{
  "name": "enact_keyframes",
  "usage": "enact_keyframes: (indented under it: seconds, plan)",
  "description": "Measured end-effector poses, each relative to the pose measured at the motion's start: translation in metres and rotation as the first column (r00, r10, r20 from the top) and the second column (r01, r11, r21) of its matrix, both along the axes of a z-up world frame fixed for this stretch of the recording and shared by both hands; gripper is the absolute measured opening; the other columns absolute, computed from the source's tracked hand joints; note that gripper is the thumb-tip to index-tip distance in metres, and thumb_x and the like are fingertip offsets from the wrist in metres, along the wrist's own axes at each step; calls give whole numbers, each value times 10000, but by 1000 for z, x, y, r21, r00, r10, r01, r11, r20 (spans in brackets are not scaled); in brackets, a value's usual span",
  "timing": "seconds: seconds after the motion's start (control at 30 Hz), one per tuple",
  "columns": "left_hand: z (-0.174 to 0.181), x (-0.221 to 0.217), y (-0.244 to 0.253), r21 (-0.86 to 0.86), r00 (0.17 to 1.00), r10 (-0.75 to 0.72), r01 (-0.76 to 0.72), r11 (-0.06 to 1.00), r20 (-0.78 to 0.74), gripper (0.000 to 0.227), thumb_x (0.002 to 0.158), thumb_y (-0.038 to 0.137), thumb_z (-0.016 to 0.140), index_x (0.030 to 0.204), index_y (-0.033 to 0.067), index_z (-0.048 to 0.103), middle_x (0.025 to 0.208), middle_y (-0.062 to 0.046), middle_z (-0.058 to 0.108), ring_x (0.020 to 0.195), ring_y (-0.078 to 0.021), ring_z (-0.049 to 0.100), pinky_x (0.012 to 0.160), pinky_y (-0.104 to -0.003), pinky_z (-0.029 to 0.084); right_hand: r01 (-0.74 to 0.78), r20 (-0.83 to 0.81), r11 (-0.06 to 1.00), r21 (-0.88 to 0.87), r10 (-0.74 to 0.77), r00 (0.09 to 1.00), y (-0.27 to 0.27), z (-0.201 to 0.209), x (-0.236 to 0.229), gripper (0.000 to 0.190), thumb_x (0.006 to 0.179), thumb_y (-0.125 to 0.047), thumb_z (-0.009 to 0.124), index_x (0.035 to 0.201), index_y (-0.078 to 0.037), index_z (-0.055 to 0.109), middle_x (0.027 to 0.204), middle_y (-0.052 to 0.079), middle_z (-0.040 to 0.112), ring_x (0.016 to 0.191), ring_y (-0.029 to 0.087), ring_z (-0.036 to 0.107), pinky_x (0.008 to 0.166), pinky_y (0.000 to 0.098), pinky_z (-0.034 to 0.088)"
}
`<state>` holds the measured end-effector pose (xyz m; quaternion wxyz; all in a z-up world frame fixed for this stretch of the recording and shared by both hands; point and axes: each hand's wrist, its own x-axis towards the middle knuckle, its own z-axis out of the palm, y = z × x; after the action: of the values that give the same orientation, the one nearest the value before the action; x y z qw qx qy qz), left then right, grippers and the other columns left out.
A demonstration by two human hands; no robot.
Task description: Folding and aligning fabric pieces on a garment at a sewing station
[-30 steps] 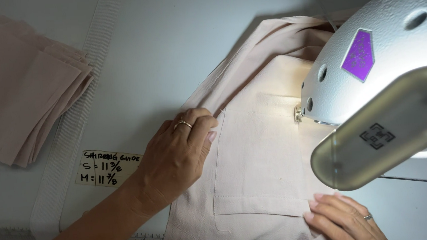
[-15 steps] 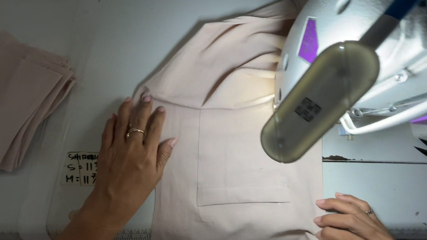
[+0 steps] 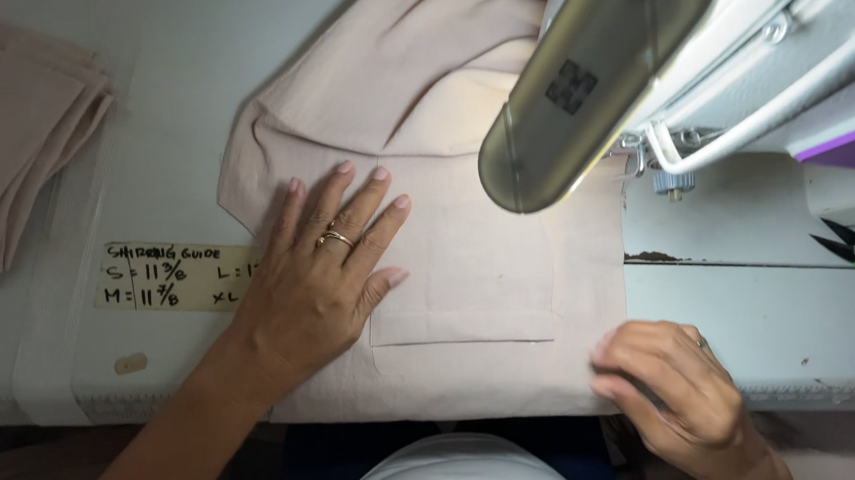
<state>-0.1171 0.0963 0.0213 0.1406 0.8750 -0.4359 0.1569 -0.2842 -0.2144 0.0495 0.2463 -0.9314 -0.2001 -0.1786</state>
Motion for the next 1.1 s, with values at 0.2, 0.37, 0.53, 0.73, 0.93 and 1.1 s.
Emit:
enact_keyframes:
  seconds: [0.2,0.37,0.53,0.73,0.93,1.1]
  plan:
    - [38,-56,-35,-291,955,-296,281,915,-10,210,1010,-66,588,1206,-43,658,1221,-187,672,1154,-321,660,1011,-450,552,30,-4,995,-98,-31,1000,32,9,20,204,941,-75,713,1115,22,669,1021,108,688,900,270,663,823,371,529]
    - [23,-77,-67,-335,956,-293,274,902,-8,139,1042,-8,511,1109,-6,634,1103,-129,656,1040,-285,644,827,-374,486,20,79,965,-260,1,997,32,3,20,147,984,-96,678,1097,-1,683,1010,90,668,865,268,637,758,377,495]
    - [11,-81,-86,-291,983,-166,182,939,80,102,1023,22,539,1005,59,632,999,-71,635,930,-232,619,716,-326,430,28,149,964,-265,12,989,30,-3,18,138,988,-99,677,1084,0,679,1009,107,682,855,280,649,721,389,465]
    - [6,-82,-87,-278,946,-82,174,945,313,128,1037,16,556,970,86,640,913,-40,632,812,-180,611,623,-291,377,5,111,997,-80,4,994,27,-2,20,101,977,-48,637,1056,9,663,977,128,664,837,280,637,762,380,500]
    - [-2,-86,-73,-329,963,-197,249,911,185,226,1070,30,473,1198,-2,658,1163,-135,653,1039,-276,682,778,-375,532,-143,-10,972,189,148,989,16,18,51,147,948,27,652,1083,80,673,991,167,664,927,269,650,856,337,553]
    - [3,-82,-70,-456,970,-227,244,856,92,151,1073,23,551,1199,0,630,1152,-140,659,978,-280,676,757,-384,537,-363,29,927,97,362,932,10,23,83,167,985,-94,660,1125,-31,727,1175,130,693,1086,331,636,994,404,512]
